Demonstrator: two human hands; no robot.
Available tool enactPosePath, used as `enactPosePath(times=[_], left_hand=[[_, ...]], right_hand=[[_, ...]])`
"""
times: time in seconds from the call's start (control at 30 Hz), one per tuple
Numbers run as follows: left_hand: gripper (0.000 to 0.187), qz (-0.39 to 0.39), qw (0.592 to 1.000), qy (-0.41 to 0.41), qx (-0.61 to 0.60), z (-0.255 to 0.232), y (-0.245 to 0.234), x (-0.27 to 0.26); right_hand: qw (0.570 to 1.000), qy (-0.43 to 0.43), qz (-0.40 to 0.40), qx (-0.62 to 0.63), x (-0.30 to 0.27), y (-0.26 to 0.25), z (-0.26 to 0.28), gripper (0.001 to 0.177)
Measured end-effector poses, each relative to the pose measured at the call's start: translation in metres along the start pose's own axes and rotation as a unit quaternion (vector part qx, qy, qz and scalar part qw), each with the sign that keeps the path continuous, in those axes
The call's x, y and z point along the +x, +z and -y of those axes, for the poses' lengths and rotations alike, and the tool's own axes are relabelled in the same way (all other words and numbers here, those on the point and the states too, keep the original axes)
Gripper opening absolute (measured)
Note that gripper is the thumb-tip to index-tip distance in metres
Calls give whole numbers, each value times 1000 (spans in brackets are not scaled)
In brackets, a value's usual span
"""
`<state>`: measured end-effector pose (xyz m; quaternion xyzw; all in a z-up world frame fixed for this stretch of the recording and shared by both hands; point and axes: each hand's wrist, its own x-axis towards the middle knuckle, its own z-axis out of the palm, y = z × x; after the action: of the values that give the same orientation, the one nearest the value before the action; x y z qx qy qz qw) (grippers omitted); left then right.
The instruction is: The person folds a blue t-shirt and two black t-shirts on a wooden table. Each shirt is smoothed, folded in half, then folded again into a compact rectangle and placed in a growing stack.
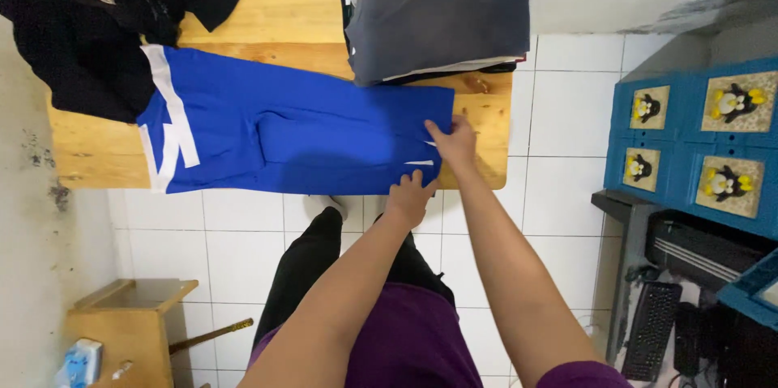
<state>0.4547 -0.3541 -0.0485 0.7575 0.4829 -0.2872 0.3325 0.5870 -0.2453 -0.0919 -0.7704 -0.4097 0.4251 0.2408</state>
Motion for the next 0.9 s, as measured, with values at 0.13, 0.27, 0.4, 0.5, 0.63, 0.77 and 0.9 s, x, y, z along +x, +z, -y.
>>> enactPosePath(times=[0.13,0.27,0.4,0.5,0.63,0.77,0.9], left_hand=[[56,-78,995,-47,-25,-11,-2,-1],[46,-133,981,-94,-108,-2,21,32],[35,-134,951,-121,-250,12,-4,4],[53,-121,889,-97,-431,20,-59,-55],[68,-169,821,-82,-539,52,-57,-76],[37,-198,780,-104,-584,99,-24,-67],[30,-285,724,-80,-623,125,-46,-120]], right_hand=[[994,29,-23,-107,1,11,18,51],[996,37,13,-83,3,9,10,54],[999,12,47,-23,15,5,-22,44],[995,-28,75,57,-8,-18,30,44],[994,-1,38,105,-23,-10,46,30],[985,-36,34,164,-47,-3,103,51],[965,-182,33,184,-94,-2,184,73]])
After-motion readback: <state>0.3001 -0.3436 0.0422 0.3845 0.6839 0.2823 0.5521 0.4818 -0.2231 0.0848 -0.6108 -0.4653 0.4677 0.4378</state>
